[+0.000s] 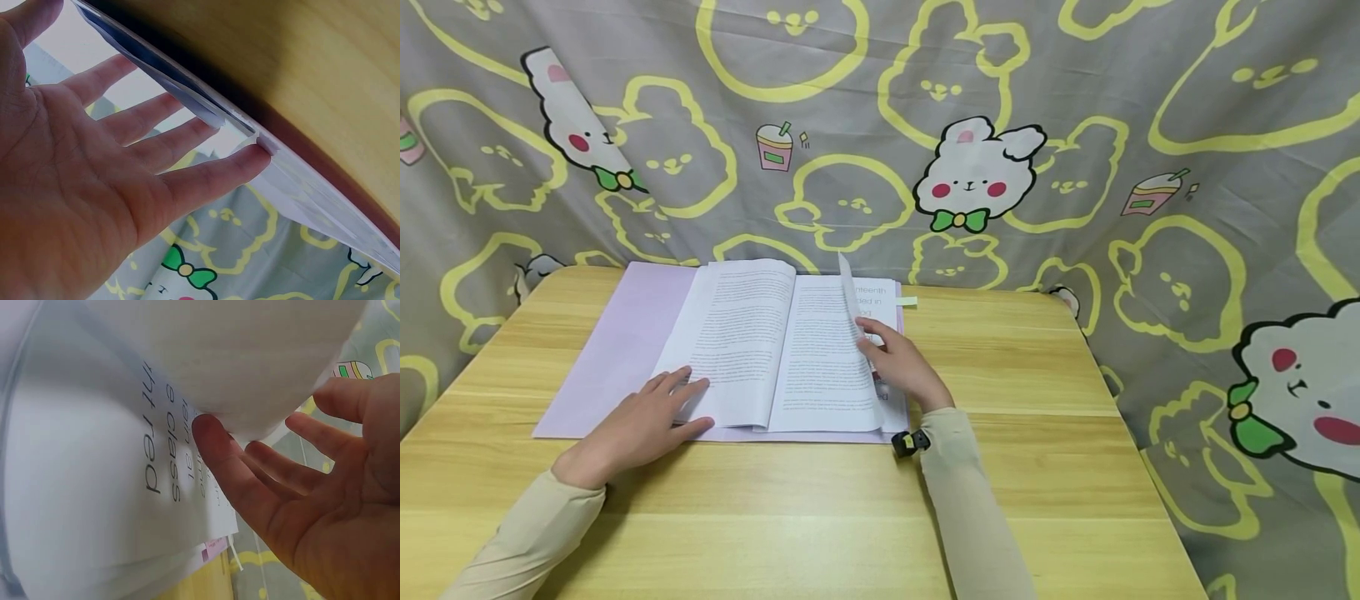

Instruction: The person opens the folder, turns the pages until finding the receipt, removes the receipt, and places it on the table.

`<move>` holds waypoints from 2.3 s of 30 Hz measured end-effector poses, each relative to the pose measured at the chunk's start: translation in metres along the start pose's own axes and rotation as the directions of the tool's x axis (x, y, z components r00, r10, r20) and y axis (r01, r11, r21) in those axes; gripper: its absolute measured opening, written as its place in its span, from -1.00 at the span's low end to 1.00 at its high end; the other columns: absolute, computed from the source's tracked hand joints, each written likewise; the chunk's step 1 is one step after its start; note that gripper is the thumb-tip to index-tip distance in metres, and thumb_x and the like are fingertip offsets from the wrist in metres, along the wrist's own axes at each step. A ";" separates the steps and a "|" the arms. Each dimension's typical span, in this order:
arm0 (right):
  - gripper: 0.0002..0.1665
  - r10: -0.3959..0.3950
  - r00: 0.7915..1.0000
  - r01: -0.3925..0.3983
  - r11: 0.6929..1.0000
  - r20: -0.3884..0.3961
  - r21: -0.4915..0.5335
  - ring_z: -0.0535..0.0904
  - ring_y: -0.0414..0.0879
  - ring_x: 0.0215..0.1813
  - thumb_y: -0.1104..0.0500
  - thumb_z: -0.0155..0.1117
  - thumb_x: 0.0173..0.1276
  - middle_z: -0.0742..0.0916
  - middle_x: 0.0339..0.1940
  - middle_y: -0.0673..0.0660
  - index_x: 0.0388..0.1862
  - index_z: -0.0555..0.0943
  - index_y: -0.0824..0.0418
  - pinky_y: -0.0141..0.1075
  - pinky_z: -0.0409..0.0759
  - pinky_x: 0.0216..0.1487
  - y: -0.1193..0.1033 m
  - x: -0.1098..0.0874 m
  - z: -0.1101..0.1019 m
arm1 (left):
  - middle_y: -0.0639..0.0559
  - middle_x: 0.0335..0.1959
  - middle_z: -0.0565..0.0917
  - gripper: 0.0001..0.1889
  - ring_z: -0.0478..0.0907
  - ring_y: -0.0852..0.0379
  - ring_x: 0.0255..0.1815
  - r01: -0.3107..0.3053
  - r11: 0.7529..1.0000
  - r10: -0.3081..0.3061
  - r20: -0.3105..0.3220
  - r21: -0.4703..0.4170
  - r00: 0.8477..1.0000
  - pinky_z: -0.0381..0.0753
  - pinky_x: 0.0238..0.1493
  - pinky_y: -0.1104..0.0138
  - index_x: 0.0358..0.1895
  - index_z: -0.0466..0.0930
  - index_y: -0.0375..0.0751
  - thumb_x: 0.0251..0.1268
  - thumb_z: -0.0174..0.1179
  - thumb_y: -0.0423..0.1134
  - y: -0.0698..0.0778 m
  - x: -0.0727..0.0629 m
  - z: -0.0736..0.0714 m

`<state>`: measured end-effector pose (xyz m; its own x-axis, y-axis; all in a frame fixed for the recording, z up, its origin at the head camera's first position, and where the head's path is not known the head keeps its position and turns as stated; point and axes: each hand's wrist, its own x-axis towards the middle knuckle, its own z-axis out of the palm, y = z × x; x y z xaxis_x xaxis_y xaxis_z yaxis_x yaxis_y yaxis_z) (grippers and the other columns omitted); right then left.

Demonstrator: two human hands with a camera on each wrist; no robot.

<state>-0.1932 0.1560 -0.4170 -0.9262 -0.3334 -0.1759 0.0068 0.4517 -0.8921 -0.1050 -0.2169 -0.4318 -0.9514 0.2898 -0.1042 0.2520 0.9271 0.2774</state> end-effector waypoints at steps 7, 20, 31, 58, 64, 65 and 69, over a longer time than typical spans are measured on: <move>-0.39 -0.004 1.000 0.004 1.000 0.004 -0.007 0.60 0.10 0.23 -0.11 0.04 0.64 0.47 0.50 0.12 0.61 0.29 -0.16 -0.03 0.67 0.08 0.001 0.001 0.007 | -0.46 0.48 0.30 -0.28 0.22 -0.57 0.44 -0.002 1.000 0.002 0.000 0.005 1.000 0.28 0.12 -0.54 0.44 0.44 -0.25 0.41 0.22 0.18 -0.001 0.000 0.000; -0.32 0.008 1.000 -0.009 0.995 -0.007 -0.097 0.57 0.07 0.32 -0.14 0.17 0.56 0.39 0.57 0.03 0.60 0.28 -0.23 -0.06 0.67 0.11 -0.003 0.002 0.021 | -0.46 0.49 0.30 -0.29 0.21 -0.57 0.46 0.002 1.000 -0.002 0.004 -0.006 1.000 0.26 0.16 -0.54 0.45 0.44 -0.26 0.42 0.23 0.15 -0.001 0.000 -0.001; -0.23 -0.053 0.998 0.055 0.985 0.014 -0.166 0.52 0.11 0.35 -0.10 0.25 0.52 0.36 0.59 0.04 0.63 0.25 -0.11 0.02 0.56 0.25 -0.004 0.001 0.030 | -0.47 0.49 0.30 -0.29 0.21 -0.57 0.45 -0.001 1.000 0.001 0.003 -0.008 1.000 0.26 0.15 -0.55 0.45 0.44 -0.25 0.41 0.23 0.16 0.000 0.000 -0.001; -0.20 -0.140 0.989 0.149 0.954 0.051 -0.260 0.50 0.10 0.33 -0.02 0.27 0.51 0.34 0.60 0.19 0.63 0.24 0.10 -0.02 0.46 0.39 -0.008 0.003 0.046 | -0.46 0.50 0.29 -0.27 0.20 -0.57 0.46 0.005 1.000 -0.005 0.007 -0.013 1.000 0.25 0.15 -0.55 0.46 0.43 -0.25 0.41 0.22 0.18 -0.002 0.001 0.000; -0.19 -0.156 0.986 0.168 0.950 0.063 -0.263 0.48 0.11 0.38 0.01 0.28 0.50 0.32 0.61 0.21 0.63 0.23 0.14 -0.03 0.46 0.40 -0.010 0.002 0.050 | -0.46 0.50 0.29 -0.28 0.20 -0.57 0.46 0.006 1.000 -0.006 0.006 -0.014 1.000 0.25 0.15 -0.56 0.45 0.43 -0.25 0.42 0.23 0.17 -0.001 0.001 0.000; -0.18 -0.158 0.985 0.170 0.951 0.065 -0.259 0.47 0.11 0.38 0.01 0.28 0.50 0.32 0.61 0.21 0.63 0.23 0.15 -0.04 0.46 0.40 -0.010 0.002 0.051 | -0.46 0.50 0.29 -0.28 0.20 -0.57 0.46 0.007 1.000 -0.007 0.006 -0.013 1.000 0.25 0.15 -0.56 0.45 0.43 -0.25 0.42 0.23 0.17 -0.001 0.001 0.000; -0.18 -0.162 0.984 0.175 0.951 0.070 -0.254 0.47 0.11 0.40 0.00 0.28 0.50 0.33 0.61 0.19 0.63 0.23 0.14 -0.05 0.48 0.39 -0.010 0.002 0.054 | -0.46 0.50 0.30 -0.28 0.21 -0.57 0.46 0.008 1.000 -0.008 0.007 -0.013 1.000 0.26 0.15 -0.55 0.45 0.43 -0.25 0.41 0.23 0.17 -0.001 0.001 0.000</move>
<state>-0.1749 0.1065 -0.4307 -0.8864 -0.4593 -0.0578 -0.2511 0.5820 -0.7734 -0.1060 -0.2174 -0.4323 -0.9521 0.2842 -0.1130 0.2421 0.9261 0.2893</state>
